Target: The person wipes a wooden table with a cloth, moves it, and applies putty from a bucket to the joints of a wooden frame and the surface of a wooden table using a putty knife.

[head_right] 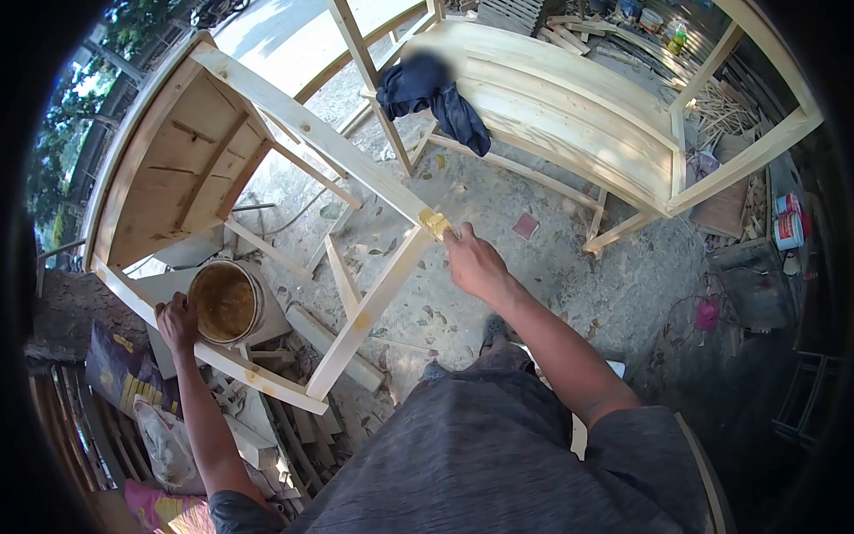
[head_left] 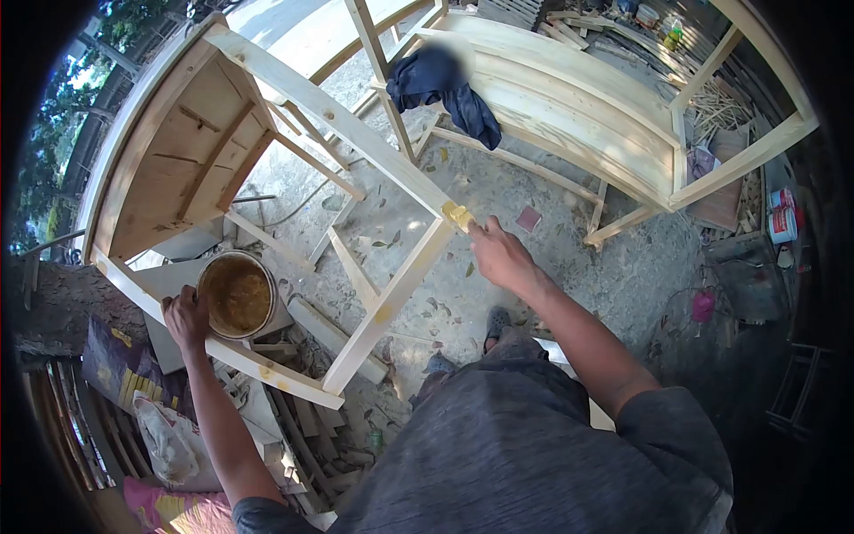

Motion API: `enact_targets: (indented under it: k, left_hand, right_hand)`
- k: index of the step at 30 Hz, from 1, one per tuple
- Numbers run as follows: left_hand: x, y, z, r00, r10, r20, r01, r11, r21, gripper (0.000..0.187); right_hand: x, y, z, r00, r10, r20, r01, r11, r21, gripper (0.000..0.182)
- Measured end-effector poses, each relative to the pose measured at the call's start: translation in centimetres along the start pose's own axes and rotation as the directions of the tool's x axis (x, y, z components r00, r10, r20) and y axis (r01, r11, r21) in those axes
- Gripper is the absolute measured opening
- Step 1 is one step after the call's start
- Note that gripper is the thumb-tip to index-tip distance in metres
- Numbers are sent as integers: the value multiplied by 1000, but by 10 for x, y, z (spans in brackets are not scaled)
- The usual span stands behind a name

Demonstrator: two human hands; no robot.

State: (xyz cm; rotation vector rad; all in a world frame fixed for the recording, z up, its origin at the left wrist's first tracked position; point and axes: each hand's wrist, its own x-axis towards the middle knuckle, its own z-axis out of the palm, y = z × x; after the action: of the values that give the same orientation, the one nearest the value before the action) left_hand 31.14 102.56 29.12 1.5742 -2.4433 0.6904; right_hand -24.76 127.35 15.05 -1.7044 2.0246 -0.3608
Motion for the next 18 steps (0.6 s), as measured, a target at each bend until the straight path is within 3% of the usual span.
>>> enact_targets:
  k: [2,5,11,14,17,18]
  left_hand:
    - [0,2,1,1000,-1,18,1,1000,2,21]
    - [-1,3,-2,1000,11,26,-12,1000,15,21]
    - [-10,17,-2,1000,-26,6,26,1000,13,24]
    - [-13,28,-8,998,-40,-48,42,999,30,28]
    - [-20,34,-9,998,-54,-35,55,998,21,30]
    - [-23,35,-10,998,-57,-27,57,998,14,30]
  right_hand:
    - [17,-2,-8,986,-92,-141,101,993,56,40]
    - [17,11,-3,996,-58,69,64,994,-87,34]
    - [29,27,-21,992,-125,24,127,984,-126,31]
    - [24,31,-29,963,-69,262,133,963,-236,33]
    - [24,21,-43,992,-120,44,126,976,-179,33]
    - [24,29,-37,985,-96,141,125,968,-217,35]
